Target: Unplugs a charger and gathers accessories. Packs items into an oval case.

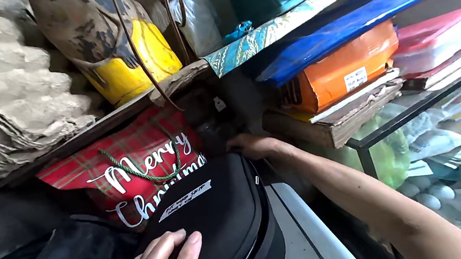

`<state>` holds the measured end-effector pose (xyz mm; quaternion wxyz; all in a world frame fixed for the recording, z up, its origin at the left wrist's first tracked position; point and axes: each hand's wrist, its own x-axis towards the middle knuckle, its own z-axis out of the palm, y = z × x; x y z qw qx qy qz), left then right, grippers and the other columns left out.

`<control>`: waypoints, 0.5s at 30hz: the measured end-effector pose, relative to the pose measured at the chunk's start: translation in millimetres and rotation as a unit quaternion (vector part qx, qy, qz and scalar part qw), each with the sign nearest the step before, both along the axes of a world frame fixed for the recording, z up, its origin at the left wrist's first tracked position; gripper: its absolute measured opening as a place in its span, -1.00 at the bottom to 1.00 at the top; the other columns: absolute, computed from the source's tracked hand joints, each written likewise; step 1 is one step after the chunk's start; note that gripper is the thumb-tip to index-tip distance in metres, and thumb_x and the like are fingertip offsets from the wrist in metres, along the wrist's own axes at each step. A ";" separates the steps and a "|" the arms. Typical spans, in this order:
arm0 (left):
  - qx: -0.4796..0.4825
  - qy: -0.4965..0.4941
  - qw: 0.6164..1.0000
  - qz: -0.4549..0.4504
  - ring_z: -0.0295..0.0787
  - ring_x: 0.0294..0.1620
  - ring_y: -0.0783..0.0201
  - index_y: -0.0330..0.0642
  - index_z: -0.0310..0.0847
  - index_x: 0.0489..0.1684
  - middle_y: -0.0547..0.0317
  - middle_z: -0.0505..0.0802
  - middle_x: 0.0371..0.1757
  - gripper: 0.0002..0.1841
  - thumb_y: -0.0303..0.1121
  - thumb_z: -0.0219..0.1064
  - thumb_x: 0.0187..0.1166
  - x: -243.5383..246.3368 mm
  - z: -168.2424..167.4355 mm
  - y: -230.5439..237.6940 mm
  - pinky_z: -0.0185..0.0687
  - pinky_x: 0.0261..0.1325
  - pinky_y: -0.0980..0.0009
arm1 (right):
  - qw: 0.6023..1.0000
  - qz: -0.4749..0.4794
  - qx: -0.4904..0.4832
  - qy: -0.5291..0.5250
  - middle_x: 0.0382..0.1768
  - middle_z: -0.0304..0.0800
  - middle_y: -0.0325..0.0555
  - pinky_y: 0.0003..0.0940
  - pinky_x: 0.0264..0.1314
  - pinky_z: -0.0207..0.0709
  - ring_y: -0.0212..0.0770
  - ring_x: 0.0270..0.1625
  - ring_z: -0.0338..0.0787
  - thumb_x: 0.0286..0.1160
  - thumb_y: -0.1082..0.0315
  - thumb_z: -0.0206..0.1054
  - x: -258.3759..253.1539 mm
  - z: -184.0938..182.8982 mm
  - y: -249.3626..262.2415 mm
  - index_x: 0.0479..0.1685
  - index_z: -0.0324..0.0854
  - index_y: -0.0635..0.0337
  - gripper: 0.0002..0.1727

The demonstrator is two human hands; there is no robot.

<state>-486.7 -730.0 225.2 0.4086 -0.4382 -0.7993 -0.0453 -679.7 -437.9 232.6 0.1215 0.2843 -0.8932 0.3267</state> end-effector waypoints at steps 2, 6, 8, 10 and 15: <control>-0.001 0.009 1.000 0.006 0.67 0.36 -0.08 -0.27 0.52 0.50 -0.41 0.74 0.29 -0.14 0.40 0.15 0.58 -1.4 0.0 1.8 0.49 0.42 0.14 | 0.998 -0.002 -0.046 -0.053 0.11 0.72 0.29 -0.06 0.06 0.62 0.01 -0.02 0.73 0.69 0.63 0.09 1.4 -4.5 1.7 0.28 0.59 0.42 -0.70; -0.005 0.020 1.000 -0.007 0.72 0.30 -0.06 -0.28 0.59 0.36 -0.35 0.79 0.21 -0.19 0.38 0.18 0.57 -6.3 2.3 -1.0 0.53 0.36 0.15 | 0.950 0.045 -0.214 -0.222 -0.17 0.61 -0.15 -0.47 -0.35 0.50 -0.42 -0.36 0.55 0.90 0.34 -0.08 -2.2 -13.3 3.0 0.47 0.48 0.13 -0.64; -0.006 0.017 1.000 -0.013 0.73 0.28 -0.05 -0.28 0.60 0.32 -0.36 0.79 0.19 -0.21 0.36 0.19 0.58 -7.7 2.3 -3.9 0.54 0.36 0.16 | 0.933 0.065 -0.251 -0.249 -0.28 0.55 -0.25 -0.54 -0.41 0.48 -0.48 -0.41 0.53 0.90 0.28 -0.08 -9.5 -19.5 4.7 0.43 0.47 0.15 -0.65; -0.002 0.017 1.000 -0.018 0.72 0.28 -0.03 -0.29 0.60 0.29 -0.35 0.79 0.17 -0.22 0.36 0.18 0.58 -9.4 1.5 -6.4 0.52 0.38 0.20 | 0.936 0.062 -0.253 -0.238 -0.25 0.55 -0.20 -0.53 -0.37 0.48 -0.46 -0.40 0.52 0.88 0.35 -0.04 -11.9 -20.2 3.9 0.40 0.49 0.22 -0.67; 0.005 0.009 0.999 -0.045 0.71 0.31 -0.03 -0.36 0.59 0.26 -0.39 0.78 0.16 -0.21 0.34 0.17 0.61 -14.0 0.4 -11.4 0.49 0.43 0.21 | 0.967 0.033 -0.195 -0.163 -0.04 0.66 0.02 -0.40 -0.25 0.51 -0.35 -0.28 0.55 0.87 0.39 -0.02 -12.1 -18.8 -4.2 0.38 0.57 0.24 -0.66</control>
